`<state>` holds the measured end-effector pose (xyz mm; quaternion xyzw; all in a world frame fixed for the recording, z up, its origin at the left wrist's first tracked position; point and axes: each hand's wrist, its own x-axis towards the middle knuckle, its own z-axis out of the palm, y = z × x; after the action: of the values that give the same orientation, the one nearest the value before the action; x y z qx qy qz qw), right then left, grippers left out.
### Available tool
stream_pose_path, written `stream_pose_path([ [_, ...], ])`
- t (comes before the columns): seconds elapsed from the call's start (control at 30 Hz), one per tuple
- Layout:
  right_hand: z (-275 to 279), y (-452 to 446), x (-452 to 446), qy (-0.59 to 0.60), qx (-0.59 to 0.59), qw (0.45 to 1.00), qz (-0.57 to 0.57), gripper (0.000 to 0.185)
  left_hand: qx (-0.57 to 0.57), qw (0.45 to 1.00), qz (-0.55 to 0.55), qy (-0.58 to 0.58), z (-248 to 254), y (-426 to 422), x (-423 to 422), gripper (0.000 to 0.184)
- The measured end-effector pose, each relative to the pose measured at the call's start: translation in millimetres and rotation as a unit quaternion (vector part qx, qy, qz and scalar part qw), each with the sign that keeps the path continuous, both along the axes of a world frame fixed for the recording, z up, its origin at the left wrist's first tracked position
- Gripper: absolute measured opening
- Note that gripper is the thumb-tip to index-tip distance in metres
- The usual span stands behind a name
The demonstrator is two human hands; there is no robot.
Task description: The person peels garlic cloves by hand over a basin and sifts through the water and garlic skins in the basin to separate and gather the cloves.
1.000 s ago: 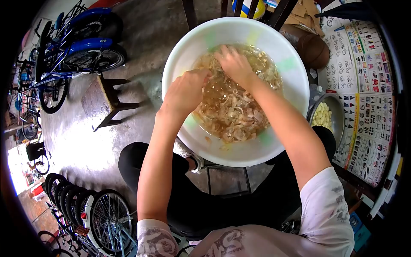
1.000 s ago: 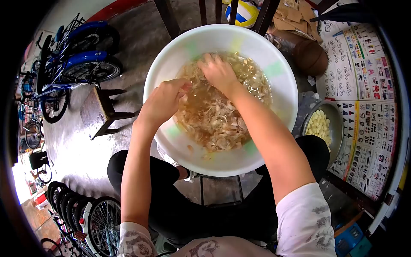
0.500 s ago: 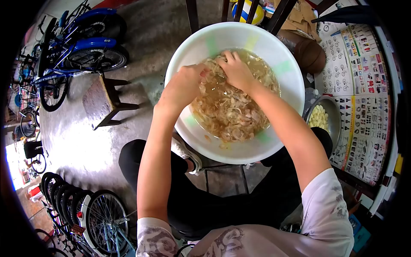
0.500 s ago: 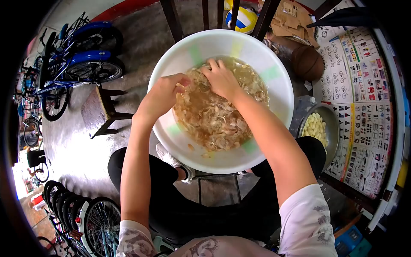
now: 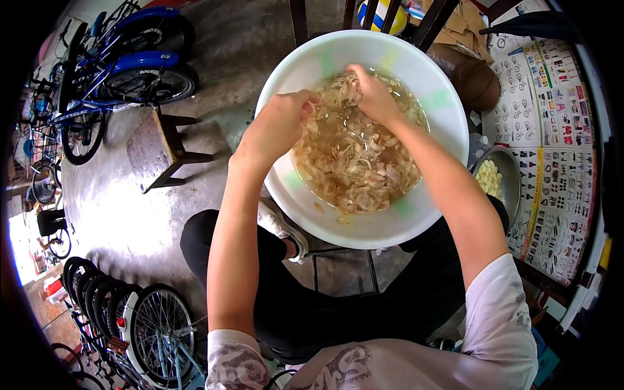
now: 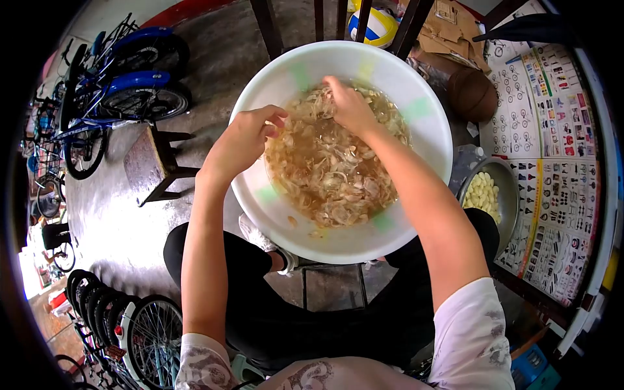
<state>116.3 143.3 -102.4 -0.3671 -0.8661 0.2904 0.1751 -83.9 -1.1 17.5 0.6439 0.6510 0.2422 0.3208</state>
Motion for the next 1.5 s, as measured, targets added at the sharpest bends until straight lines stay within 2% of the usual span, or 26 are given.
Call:
stream_pose_path([
  [0.07,5.7,-1.1,6.3,0.048,-0.016,0.998,-0.031,0.054,-0.001,1.0,0.0,-0.004,-0.4,0.7,-0.5,0.036],
  [0.17,3.8,-7.7,17.6,0.037,-0.059,0.995,-0.072,0.059,0.009,1.0,0.002,0.004,-6.6,2.7,0.6,0.03],
  [0.2,14.6,-12.5,19.3,0.035,-0.059,0.995,-0.072,0.059,-0.025,1.0,0.014,0.009,-3.8,3.8,2.8,0.028],
  [0.23,33.7,-17.8,19.5,0.06,-0.214,0.97,-0.102,0.061,-0.059,0.998,0.025,0.014,-2.0,5.2,5.1,0.026],
  [0.27,44.9,-20.1,20.5,0.085,-0.364,0.918,-0.129,0.063,-0.058,0.998,0.024,0.014,-5.1,6.1,6.7,0.026],
  [0.3,41.2,-20.5,23.0,0.085,-0.363,0.918,-0.131,0.063,-0.073,0.997,0.025,0.026,-10.5,6.6,8.3,0.025],
  [0.37,29.6,-21.1,25.9,0.2,-0.418,0.878,-0.121,0.061,-0.087,0.995,0.026,0.039,-19.7,8.2,11.4,0.026],
  [0.4,31.8,-23.7,24.3,0.202,-0.418,0.877,-0.12,0.061,-0.074,0.996,0.029,0.036,-21.4,8.5,14.2,0.026],
  [0.47,34.8,-29.6,19.5,0.269,-0.434,0.842,-0.175,0.05,-0.062,0.997,0.032,0.035,-27.5,10.5,18.3,0.026],
  [0.57,58.7,-38.9,10.5,0.231,-0.451,0.828,-0.241,0.041,-0.006,0.999,0.042,0.019,-34.3,14.5,22.7,0.023],
  [0.67,64.7,-40.8,8.4,0.27,-0.49,0.799,-0.219,0.039,0.0,0.998,0.064,0.013,-33.8,17.9,27.8,0.022],
  [0.73,60.6,-38.9,7.7,0.295,-0.501,0.79,-0.193,0.038,0.02,0.992,0.109,-0.057,-37.8,21.7,30.2,0.026],
  [0.77,59.1,-38.0,7.0,0.32,-0.511,0.78,-0.166,0.038,0.02,0.992,0.109,-0.055,-39.2,22.8,31.7,0.026],
  [0.83,63.2,-39.9,3.6,0.319,-0.496,0.792,-0.16,0.037,0.086,0.984,0.121,-0.101,-38.4,24.0,36.1,0.031],
  [0.93,68.0,-41.4,-1.4,0.314,-0.476,0.807,-0.155,0.034,0.064,0.978,0.129,-0.149,-27.5,25.8,40.7,0.036],
  [1.1,65.9,-40.2,-5.4,0.309,-0.471,0.808,-0.172,0.032,0.087,0.98,0.12,-0.13,-21.5,25.9,41.8,0.037],
  [1.17,73.1,-41.9,-5.7,0.313,-0.501,0.788,-0.175,0.03,0.104,0.982,0.115,-0.109,-23.3,25.8,42.0,0.036],
  [1.2,78.0,-43.0,-7.7,0.313,-0.501,0.788,-0.176,0.03,0.158,0.981,0.089,-0.075,-26.4,25.9,41.4,0.033],
  [1.23,83.4,-44.4,-10.4,0.315,-0.528,0.765,-0.192,0.029,0.212,0.974,0.064,-0.042,-28.7,26.0,40.9,0.031],
  [1.27,85.9,-45.2,-12.0,0.318,-0.555,0.74,-0.208,0.028,0.212,0.974,0.063,-0.042,-30.1,24.9,40.3,0.031],
  [1.33,81.3,-45.5,-11.9,0.322,-0.574,0.726,-0.198,0.027,0.123,0.991,0.045,-0.005,-25.9,21.8,40.5,0.025],
  [1.37,79.0,-45.6,-12.1,0.325,-0.594,0.712,-0.188,0.026,0.123,0.991,0.046,-0.005,-27.2,22.1,39.2,0.025],
  [1.5,77.5,-38.3,-10.1,0.299,-0.608,0.715,-0.174,0.026,0.117,0.988,0.1,-0.03,-38.4,27.1,35.4,0.021],
])
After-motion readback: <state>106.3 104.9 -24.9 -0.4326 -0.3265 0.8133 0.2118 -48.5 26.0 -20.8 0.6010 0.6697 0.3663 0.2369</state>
